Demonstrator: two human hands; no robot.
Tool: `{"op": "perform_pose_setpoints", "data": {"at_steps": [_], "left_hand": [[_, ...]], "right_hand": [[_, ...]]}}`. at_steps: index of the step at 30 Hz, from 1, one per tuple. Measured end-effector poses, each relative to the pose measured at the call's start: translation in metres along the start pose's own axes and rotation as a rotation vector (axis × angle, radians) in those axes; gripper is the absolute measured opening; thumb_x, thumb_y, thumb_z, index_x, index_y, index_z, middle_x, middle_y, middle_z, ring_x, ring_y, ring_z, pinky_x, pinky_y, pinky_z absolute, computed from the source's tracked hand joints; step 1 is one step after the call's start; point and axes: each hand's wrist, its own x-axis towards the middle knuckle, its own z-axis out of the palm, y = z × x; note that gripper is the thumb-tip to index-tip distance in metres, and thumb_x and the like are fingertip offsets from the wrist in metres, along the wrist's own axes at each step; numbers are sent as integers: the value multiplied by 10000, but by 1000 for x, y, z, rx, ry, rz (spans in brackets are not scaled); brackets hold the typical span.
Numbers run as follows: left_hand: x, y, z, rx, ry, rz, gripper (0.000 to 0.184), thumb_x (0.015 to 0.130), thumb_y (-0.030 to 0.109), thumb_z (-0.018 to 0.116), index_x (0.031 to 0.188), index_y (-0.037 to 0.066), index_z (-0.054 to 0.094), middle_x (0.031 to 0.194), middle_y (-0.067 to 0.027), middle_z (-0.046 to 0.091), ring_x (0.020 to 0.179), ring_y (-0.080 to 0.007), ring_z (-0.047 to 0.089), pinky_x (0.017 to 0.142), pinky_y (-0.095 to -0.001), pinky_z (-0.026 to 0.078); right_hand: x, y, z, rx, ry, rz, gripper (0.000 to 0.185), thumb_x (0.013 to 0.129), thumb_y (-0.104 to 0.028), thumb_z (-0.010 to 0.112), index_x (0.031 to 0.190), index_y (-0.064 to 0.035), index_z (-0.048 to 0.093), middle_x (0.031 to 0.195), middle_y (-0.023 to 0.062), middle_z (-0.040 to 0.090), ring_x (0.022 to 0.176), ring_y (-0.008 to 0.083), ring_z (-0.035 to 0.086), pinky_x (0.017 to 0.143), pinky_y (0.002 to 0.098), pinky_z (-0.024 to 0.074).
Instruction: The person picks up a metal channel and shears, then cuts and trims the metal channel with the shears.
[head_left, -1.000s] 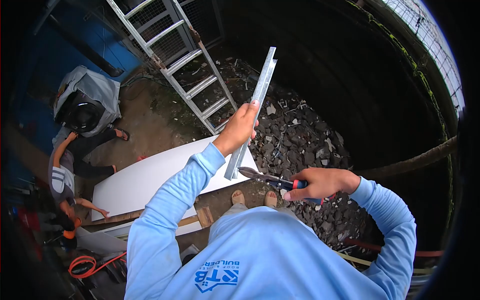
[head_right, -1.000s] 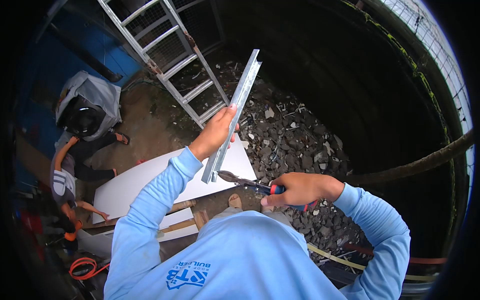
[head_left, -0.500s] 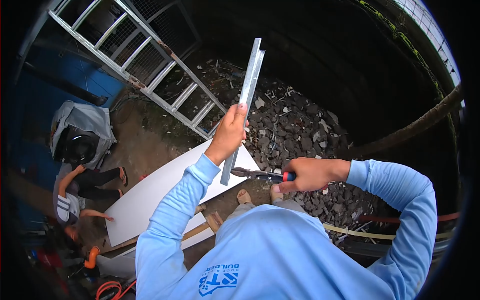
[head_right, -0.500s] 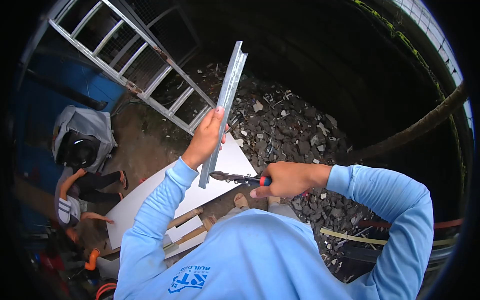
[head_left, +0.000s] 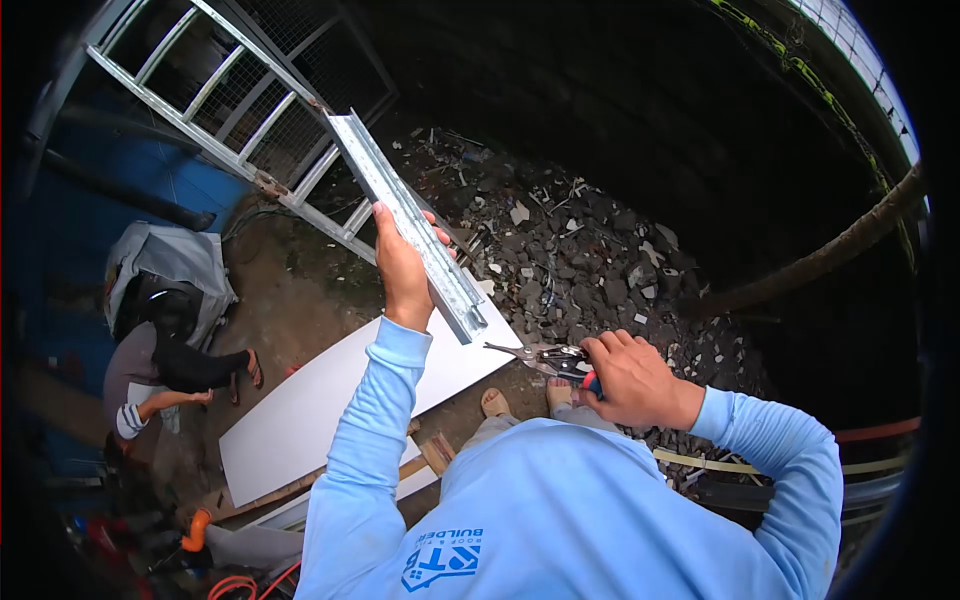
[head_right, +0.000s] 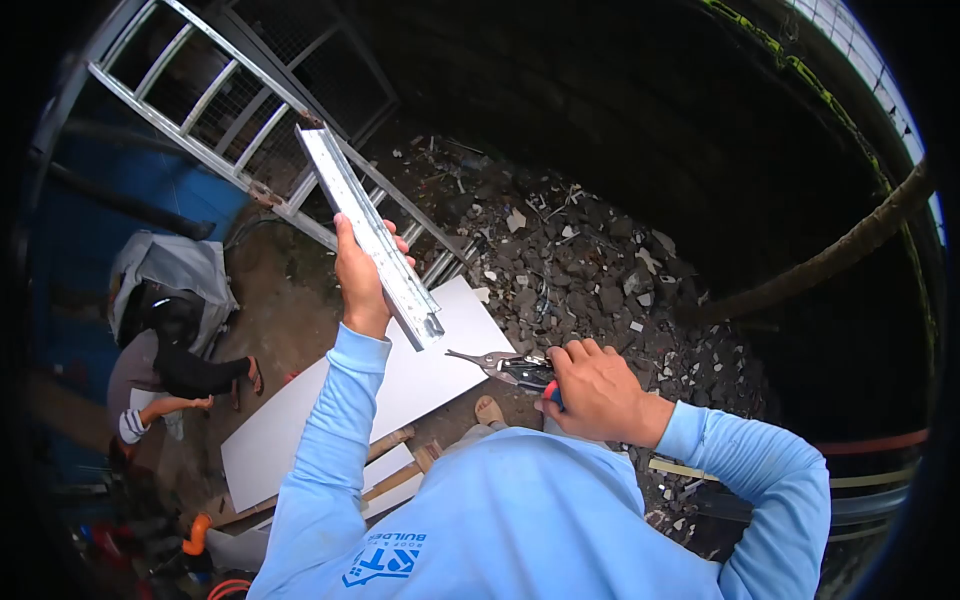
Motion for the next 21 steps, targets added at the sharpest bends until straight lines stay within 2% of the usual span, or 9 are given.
{"op": "perform_pose_setpoints", "data": {"at_steps": [1,2,5,7,11,21], "left_hand": [[0,0,-6,-62,30,22,731,1136,670,291,1089,32,643,764,-99,631,651,-218,665,610,-370,598],[0,0,-9,-113,76,26,722,1137,664,295,1092,34,644,779,-96,636,676,-221,671,619,-378,601],[-7,3,-14,-219,158,48,695,1141,641,303,1101,37,644,822,-95,644,730,-230,681,628,-398,605],[-11,1,-11,-252,218,91,695,1140,643,306,1108,34,641,822,-97,639,729,-231,678,625,-399,603],[-18,-1,-5,-184,192,153,722,1127,690,308,1112,38,617,818,-99,626,738,-233,663,639,-391,589],[-23,-1,-1,-158,293,136,714,1135,694,273,1100,56,593,821,-118,607,716,-241,611,644,-395,545]], "right_hand": [[-6,-4,9,-6,131,47,646,888,-396,803,1315,53,619,1187,220,693,1153,382,663,957,498,534],[-8,-4,15,65,139,117,730,844,-323,842,1391,72,564,1309,240,641,1237,394,602,1064,503,475],[-12,-7,31,-18,410,95,767,841,-305,851,1420,92,542,1327,252,616,1257,412,575,1105,512,441],[-13,-9,32,-15,452,107,824,825,-280,863,1459,106,504,1356,264,577,1268,431,552,1133,541,413],[-18,-17,23,-56,514,103,848,813,-272,866,1474,98,483,1360,271,560,1273,438,543,1146,571,401],[-15,-21,13,-153,524,114,870,792,-269,875,1480,93,483,1364,268,554,1288,433,539,1168,611,387]]}}
